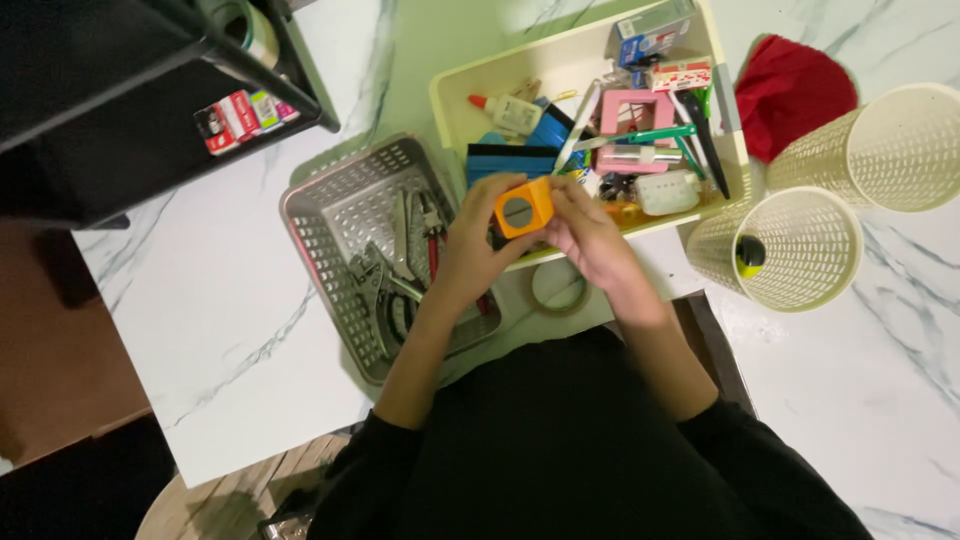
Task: Sorting and organizing various tools and materials such as scissors, tape, and glue into bins and onto a storage shelf.
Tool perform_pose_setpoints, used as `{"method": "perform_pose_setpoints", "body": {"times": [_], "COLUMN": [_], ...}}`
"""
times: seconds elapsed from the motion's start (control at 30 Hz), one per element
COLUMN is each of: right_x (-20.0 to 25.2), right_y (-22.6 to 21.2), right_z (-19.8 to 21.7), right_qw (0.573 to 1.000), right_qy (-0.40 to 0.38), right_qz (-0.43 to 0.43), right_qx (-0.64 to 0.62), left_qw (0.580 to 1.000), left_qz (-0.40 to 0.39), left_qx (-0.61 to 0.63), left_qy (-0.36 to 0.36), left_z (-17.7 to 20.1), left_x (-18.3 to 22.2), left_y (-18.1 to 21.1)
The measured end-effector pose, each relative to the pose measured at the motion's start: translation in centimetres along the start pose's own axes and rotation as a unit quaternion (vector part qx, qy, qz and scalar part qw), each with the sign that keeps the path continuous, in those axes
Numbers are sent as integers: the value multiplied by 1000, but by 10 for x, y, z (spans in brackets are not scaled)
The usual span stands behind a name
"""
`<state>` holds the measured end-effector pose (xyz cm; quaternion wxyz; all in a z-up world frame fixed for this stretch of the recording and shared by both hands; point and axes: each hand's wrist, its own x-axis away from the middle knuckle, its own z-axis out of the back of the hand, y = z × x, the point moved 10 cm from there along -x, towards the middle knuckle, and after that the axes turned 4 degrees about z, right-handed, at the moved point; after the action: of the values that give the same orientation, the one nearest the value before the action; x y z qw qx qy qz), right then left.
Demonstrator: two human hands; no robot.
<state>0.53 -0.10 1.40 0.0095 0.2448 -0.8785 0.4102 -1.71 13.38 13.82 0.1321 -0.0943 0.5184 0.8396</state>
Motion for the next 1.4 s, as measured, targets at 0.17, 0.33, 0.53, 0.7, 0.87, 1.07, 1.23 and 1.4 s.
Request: {"method": "perform_pose_setpoints", "body": {"times": [0.17,0.33,0.53,0.7,0.87,1.07,1.23,1.4], "right_x": [13,26,11,-2,-21,-77,-156,-259], "right_y": [12,-5,58,103,122,164,185,188], "right_z": [-33,-122,-145,-195,-269,-305,-325,-358], "right_qw": [990,958,958,957,914,841,732,636], "right_qy": [-37,-109,-87,-152,-226,-249,-281,-227], "right_qz": [48,121,101,84,66,94,235,447], "right_qx": [124,236,256,231,331,470,574,587], "left_qw": [995,995,991,990,980,966,965,947], "left_qz": [94,25,15,52,66,134,48,36], "left_qx": [-9,-49,-80,-66,-70,-59,-114,-175], "left_qy": [33,85,102,115,176,211,231,267], "left_z": [32,70,119,168,235,314,361,400], "left_x": [25,54,93,121,138,135,84,2], "left_y": [-7,5,-3,-29,-57,-131,-169,-291]}}
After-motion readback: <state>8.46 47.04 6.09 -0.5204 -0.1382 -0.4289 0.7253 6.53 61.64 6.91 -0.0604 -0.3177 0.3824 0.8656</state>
